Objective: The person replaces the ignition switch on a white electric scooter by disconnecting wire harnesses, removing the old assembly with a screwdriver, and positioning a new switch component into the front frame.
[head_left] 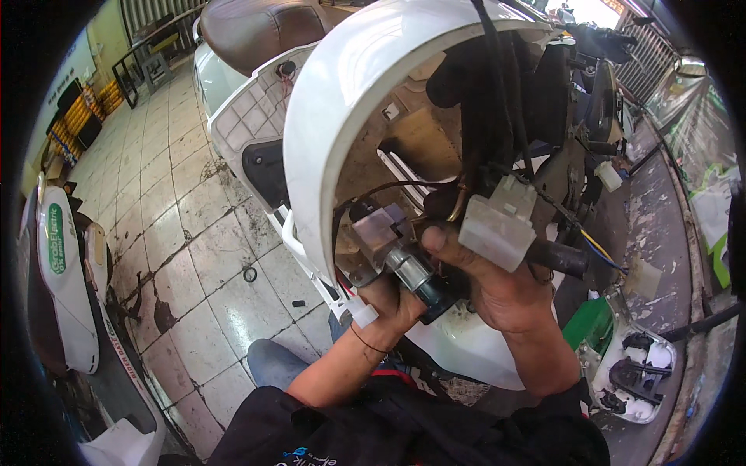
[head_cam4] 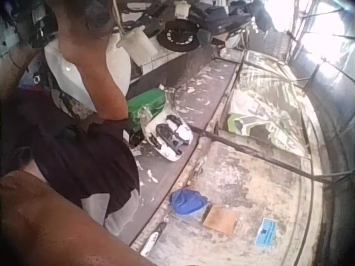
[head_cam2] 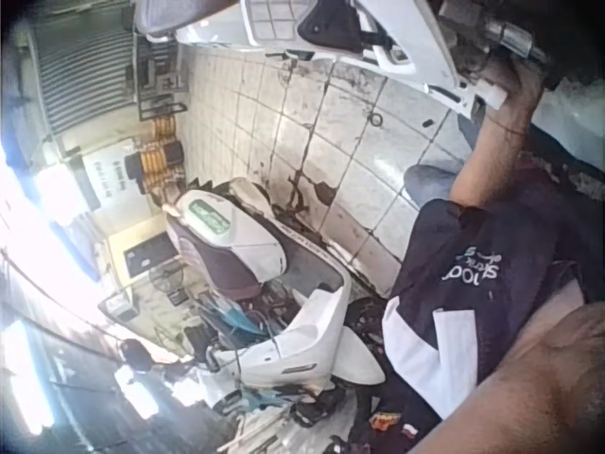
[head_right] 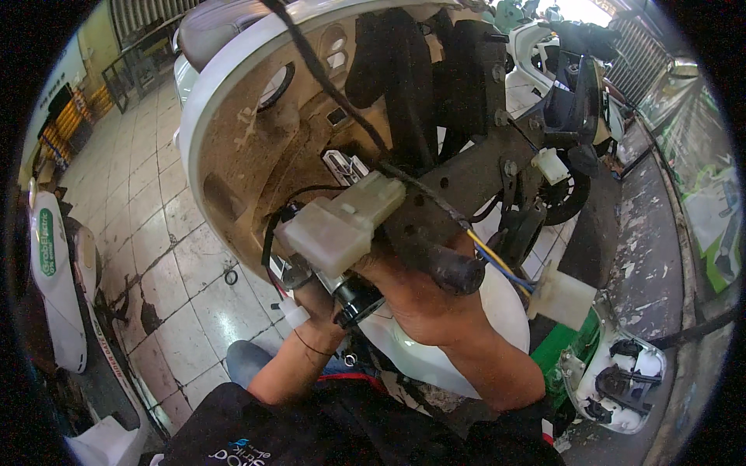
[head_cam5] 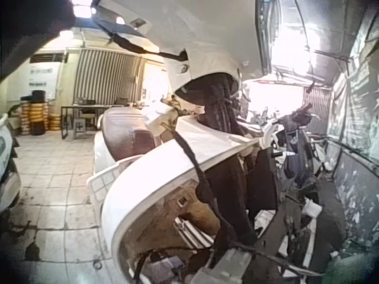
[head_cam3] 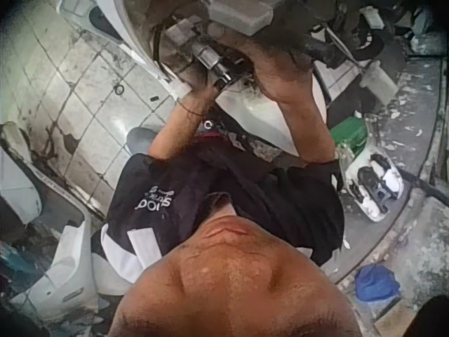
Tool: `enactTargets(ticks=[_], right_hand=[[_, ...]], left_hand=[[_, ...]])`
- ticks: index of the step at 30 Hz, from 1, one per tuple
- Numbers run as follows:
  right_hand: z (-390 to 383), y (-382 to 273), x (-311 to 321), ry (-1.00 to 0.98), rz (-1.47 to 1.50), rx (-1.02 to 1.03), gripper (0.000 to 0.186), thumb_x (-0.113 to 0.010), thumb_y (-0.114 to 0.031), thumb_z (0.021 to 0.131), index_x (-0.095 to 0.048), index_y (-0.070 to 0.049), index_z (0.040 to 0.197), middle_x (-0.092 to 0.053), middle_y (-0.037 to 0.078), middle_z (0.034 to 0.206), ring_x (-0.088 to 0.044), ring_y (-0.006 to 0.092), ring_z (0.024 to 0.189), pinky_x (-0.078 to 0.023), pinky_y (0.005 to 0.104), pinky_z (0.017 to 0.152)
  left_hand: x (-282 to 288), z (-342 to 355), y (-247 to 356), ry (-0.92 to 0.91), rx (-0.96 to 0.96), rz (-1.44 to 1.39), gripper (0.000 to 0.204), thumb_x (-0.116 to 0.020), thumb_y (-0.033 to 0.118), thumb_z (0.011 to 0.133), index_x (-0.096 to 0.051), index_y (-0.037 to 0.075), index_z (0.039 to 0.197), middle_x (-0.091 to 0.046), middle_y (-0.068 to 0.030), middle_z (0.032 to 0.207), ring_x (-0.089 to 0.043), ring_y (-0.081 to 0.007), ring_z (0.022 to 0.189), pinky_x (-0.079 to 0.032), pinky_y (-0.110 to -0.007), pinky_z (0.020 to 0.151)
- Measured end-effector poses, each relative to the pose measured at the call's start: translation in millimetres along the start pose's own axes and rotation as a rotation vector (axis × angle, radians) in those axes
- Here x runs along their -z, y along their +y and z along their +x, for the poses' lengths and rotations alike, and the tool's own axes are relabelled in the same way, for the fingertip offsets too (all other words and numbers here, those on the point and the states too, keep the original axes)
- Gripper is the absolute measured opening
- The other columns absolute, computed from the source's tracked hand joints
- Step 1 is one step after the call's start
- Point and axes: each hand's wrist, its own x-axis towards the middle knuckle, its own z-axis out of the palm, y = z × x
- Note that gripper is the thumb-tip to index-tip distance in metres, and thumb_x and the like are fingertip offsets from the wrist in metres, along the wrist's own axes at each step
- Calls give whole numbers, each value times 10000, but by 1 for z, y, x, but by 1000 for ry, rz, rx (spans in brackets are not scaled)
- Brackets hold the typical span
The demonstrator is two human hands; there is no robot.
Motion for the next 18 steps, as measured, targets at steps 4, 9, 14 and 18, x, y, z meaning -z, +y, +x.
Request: enactTargets(ticks=[4, 9, 14, 18], right_hand=[[-5, 1, -3, 6, 54, -71, 349, -795, -51, 710, -569, -76, 974, -611, 28, 940, -598, 126, 862, -494, 267, 748], [-3, 1, -2, -11, 28, -76, 346, -789, -60, 716, -574, -69, 986, -615, 32, 948, -597, 129, 871, -489, 271, 760], [-2, 1, -2, -17, -30, -33, 345, -784, -69, 722, -578, -62, 999, -619, 35, 957, -596, 132, 881, -485, 275, 772], [0, 2, -2, -13, -63, -18, 346, -780, -76, 727, -581, -56, 1009, -622, 38, 963, -595, 134, 888, -481, 279, 782]], left_hand=[[-9, 4, -9, -209, 38, -25, 680, -548, 520, 856, -441, -15, 1262, -541, -211, 1197, -561, -307, 1074, -465, -430, 958], [-9, -5, -10, -123, 15, 37, 648, -574, 481, 862, -454, -33, 1239, -549, -205, 1172, -562, -303, 1064, -456, -421, 968], [-6, -2, -7, 16, 60, -33, 599, -566, 435, 886, -435, -20, 1253, -544, -176, 1172, -560, -279, 1060, -453, -393, 968], [0, -10, -6, 56, -31, 81, 537, -550, 378, 910, -413, 3, 1270, -523, -150, 1208, -545, -254, 1073, -453, -380, 964]])
